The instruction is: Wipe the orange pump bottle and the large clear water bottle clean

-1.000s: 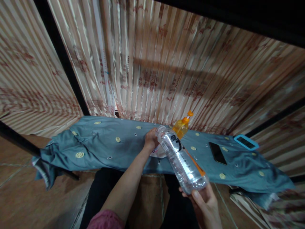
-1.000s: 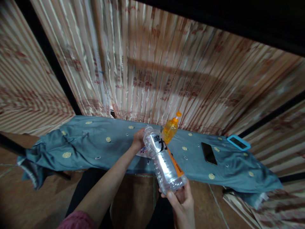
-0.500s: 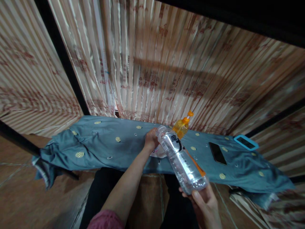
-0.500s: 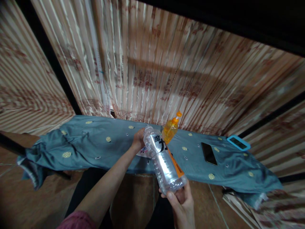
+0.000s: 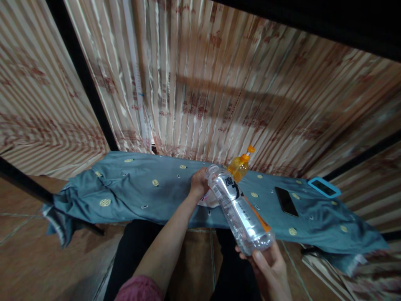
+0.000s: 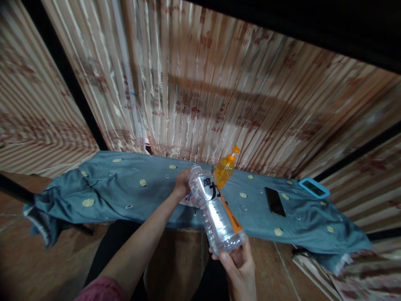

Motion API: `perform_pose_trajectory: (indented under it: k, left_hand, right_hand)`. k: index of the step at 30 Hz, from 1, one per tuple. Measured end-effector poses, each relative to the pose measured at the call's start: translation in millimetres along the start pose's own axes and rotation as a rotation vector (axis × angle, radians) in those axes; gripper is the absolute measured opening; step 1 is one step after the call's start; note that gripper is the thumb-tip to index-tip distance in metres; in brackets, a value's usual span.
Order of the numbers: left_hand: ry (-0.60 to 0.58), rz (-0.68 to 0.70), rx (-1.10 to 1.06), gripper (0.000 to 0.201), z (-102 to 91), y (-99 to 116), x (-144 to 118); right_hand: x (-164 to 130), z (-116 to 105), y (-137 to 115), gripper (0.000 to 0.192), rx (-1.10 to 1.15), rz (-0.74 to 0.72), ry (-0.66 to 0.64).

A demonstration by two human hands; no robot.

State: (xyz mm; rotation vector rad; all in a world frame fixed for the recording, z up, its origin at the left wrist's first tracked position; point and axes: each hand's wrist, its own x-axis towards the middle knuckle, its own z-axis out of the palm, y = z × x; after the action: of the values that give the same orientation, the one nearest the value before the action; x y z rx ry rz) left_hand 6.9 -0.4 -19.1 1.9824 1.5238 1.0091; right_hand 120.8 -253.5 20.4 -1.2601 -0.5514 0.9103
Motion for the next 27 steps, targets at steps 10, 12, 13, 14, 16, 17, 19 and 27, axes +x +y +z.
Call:
perform_pose_trajectory:
  k: [10,12,13,14,16,17,19,27]
  left_hand:
    - [-0.003,-0.005,0.011,0.022,0.5,-0.6,2.2]
    - [0.0,-0.009,0.015,0.023,0.5,-0.9,2.0]
    - [0.002,-0.01,0.017,0.024,0.7,-1.2,1.9]
    - [0.004,-0.01,0.019,0.024,1.1,-1.7,1.8]
    - [0.006,-0.008,0.024,0.025,2.2,-3.0,1.7]
    - [0.005,-0.007,0.027,0.025,2.8,-3.8,1.8]
    - [0.003,-0.002,0.035,0.025,3.8,-5.2,2.2]
    - [0.003,0.027,0.023,0.026,5.3,-10.2,4.5]
  right_hand:
    - [2.1,-2.1,4.6,0.071,0.016,-0.01,0.012]
    - [2.2,-2.6,4.9,0.07,0.021,-0.013,0.008]
    - [2.3,-3.1,5.2,0.071,0.023,-0.014,0.005]
    - [2.4,-3.7,5.6,0.072,0.025,-0.013,0.003]
    - [2.8,-5.2,7.1,0.074,0.025,-0.011,0.0]
    - [3.1,-6.0,8.1,0.075,0.023,-0.012,-0.001]
    - [3.9,-7.3,10.5,0.075,0.025,-0.018,-0.001]
    - [5.9,-7.2,14.3,0.073,0.074,-0.054,-0.023]
